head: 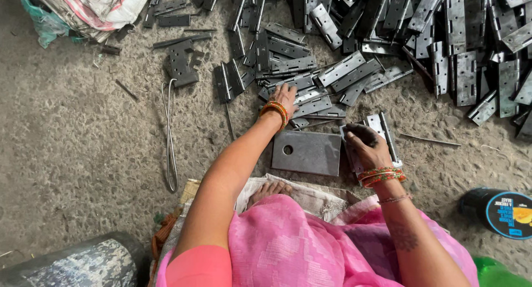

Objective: The person sits on the floor and assembles metal hinges by inserting pins into the knuckles using a metal rod and a hammer. They repeatedly pick up hinge parts, align them on a metal block, and strike the pin to secure the assembly.

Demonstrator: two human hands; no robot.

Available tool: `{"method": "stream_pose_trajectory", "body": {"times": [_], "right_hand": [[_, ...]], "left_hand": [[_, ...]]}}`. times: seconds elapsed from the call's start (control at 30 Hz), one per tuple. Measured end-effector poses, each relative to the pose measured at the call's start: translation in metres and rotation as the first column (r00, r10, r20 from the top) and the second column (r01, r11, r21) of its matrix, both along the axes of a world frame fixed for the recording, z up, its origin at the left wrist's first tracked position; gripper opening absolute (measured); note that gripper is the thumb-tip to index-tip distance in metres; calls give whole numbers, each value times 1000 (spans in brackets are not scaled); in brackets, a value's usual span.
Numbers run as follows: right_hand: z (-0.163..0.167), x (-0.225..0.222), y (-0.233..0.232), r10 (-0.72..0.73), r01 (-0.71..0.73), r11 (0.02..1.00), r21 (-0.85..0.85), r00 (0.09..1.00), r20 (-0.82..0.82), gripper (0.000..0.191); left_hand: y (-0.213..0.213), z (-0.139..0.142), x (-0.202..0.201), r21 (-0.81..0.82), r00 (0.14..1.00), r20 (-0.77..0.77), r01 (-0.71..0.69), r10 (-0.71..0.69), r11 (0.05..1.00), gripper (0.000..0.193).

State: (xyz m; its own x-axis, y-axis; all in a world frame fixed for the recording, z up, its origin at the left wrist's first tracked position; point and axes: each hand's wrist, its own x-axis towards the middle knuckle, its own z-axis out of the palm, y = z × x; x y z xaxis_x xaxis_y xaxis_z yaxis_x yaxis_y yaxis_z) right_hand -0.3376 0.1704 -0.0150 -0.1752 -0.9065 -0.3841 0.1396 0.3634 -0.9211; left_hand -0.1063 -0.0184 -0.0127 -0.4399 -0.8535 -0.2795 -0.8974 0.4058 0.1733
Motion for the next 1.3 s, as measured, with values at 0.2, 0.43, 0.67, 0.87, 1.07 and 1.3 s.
{"method": "stream_pose_trajectory", "body": {"times": [0.2, 0.43, 0.67, 0.87, 1.07, 1.3], "right_hand": [[-6, 8, -1, -69, 65, 997, 31, 986, 153, 32], [-8, 9, -1, -20, 17, 999, 34, 998, 67, 31], [-16, 13, -3, -7, 3, 998, 68, 998, 70, 31], [-22, 13, -1, 16, -21, 998, 61, 997, 77, 31], [-26, 15, -3, -25, 24, 999, 23, 999, 20, 33], [-29, 22, -7, -34, 35, 999, 19, 998, -49, 35]], "left_hand": [[9, 0, 15, -27, 999, 32, 45, -44, 999, 40], [34, -29, 55, 94, 805, -503, -311, 315, 946, 24], [87, -36, 56, 824, 82, -553, -92, 829, 559, 20], [64, -28, 44, 755, 294, -486, -333, 823, 565, 27], [58, 6, 35, 394, 368, -807, -247, 462, 885, 26], [115, 104, 53, -350, 559, -825, -395, -81, 849, 24]]}}
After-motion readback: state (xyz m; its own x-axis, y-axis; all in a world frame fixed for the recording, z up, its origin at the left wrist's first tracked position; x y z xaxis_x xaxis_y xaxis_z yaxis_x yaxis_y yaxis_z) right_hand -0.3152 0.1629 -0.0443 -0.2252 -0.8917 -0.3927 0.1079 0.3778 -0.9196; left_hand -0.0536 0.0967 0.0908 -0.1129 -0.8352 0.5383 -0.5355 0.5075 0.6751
